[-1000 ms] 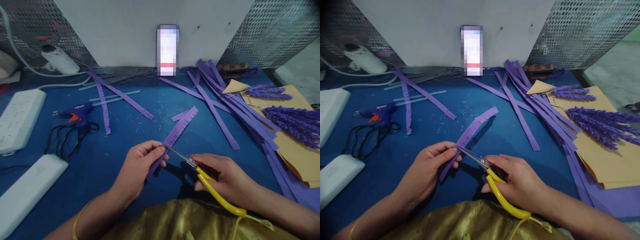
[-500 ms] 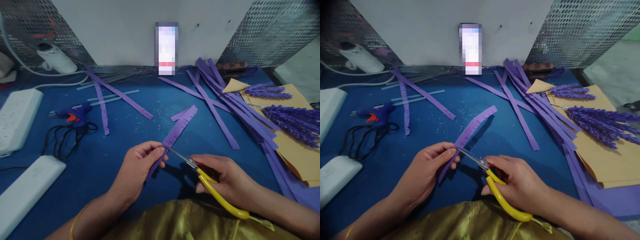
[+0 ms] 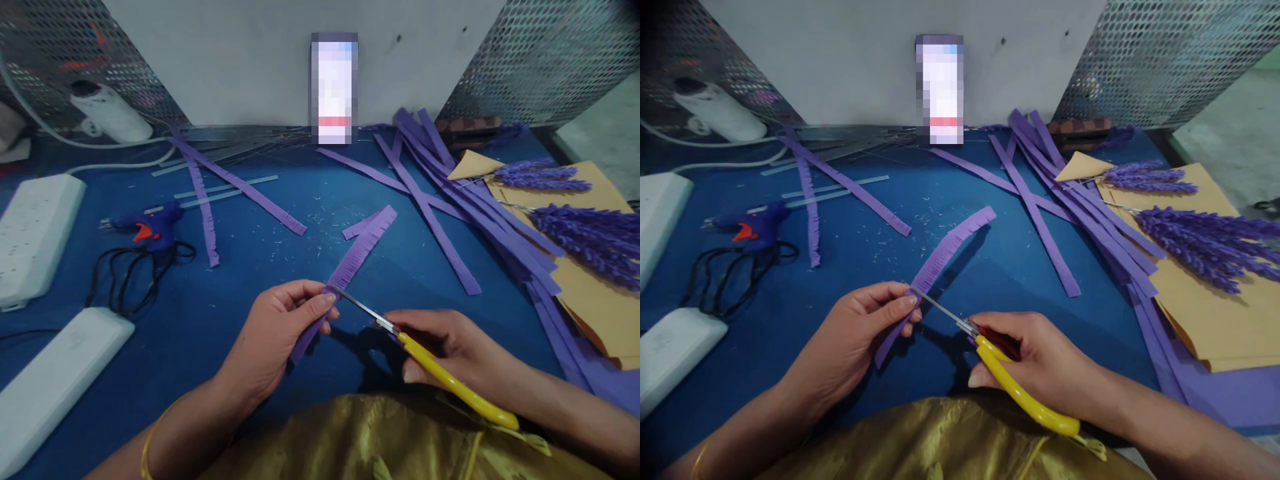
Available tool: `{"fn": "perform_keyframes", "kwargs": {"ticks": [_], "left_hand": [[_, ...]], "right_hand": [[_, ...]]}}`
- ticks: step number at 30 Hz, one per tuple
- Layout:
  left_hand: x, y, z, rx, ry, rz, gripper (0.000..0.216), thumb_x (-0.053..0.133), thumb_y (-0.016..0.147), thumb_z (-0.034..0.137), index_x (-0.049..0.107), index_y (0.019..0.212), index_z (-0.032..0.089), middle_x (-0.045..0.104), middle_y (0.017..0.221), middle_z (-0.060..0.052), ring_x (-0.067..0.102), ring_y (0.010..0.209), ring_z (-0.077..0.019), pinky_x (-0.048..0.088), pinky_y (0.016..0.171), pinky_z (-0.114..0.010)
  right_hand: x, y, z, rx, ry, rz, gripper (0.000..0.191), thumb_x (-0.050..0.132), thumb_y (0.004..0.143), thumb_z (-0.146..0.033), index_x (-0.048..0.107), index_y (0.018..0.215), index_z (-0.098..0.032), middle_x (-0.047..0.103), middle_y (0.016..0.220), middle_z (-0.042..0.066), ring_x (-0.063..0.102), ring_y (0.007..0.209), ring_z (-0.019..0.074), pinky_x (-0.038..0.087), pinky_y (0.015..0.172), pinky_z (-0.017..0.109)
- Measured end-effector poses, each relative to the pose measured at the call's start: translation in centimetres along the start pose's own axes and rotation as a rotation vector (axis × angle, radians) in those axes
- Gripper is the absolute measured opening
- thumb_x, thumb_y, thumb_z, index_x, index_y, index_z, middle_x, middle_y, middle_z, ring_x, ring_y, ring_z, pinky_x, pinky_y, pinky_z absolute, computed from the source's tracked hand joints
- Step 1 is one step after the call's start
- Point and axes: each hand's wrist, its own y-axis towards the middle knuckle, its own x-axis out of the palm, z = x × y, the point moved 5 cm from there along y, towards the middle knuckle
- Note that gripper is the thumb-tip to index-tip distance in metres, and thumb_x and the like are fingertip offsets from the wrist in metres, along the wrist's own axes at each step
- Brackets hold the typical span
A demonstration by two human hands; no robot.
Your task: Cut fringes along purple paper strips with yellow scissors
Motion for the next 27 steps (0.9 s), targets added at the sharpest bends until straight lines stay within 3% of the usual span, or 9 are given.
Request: {"fn": "perform_keyframes", "kwargs": {"ticks": [5,9,16,27], "left_hand": [[-0.2,-0.1,0.1,0.036,0.016,0.034,0.013,0.084,0.072,0.029,0.077,0.076,0.018,0.072,0.065,0.000,0.059,0.055,-0.0064,0.047,0.056,-0.014],[-0.1,0.0,0.2,0.040,0.016,0.039,0.014,0.084,0.073,0.028,0.077,0.077,0.017,0.072,0.065,0.000,0.060,0.054,-0.0062,0.048,0.056,-0.013],[0.0,-0.2,0.2,0.041,0.039,0.032,0.013,0.083,0.075,0.029,0.077,0.078,0.017,0.073,0.066,0.000,0.061,0.056,-0.0063,0.048,0.056,-0.013],[-0.3,0.0,0.0,0.032,0.059,0.028,0.011,0.082,0.075,0.028,0.077,0.076,0.018,0.074,0.066,0.001,0.062,0.056,-0.0065,0.049,0.056,-0.012]], "right_hand": [[0.0,-0.5,0.4,-0.079,-0.173,0.057,0.034,0.075,0.082,-0.051,0.072,0.099,-0.021,0.067,0.092,0.003,0.059,0.074,0.0177,0.049,0.064,0.026],[-0.3,-0.6,-0.1,-0.158,-0.371,0.129,0.042,0.076,0.083,-0.048,0.069,0.117,-0.024,0.066,0.085,0.002,0.060,0.072,0.0188,0.047,0.065,0.029],[-0.2,-0.6,-0.5,-0.197,-0.442,0.128,0.037,0.071,0.087,-0.051,0.068,0.112,-0.023,0.063,0.080,0.001,0.056,0.067,0.0171,0.042,0.061,0.028],[-0.3,-0.7,-1.0,-0.297,-0.515,0.163,0.048,0.059,0.092,-0.063,0.070,0.106,-0.018,0.061,0.071,0.001,0.053,0.059,0.0148,0.037,0.054,0.026]]}}
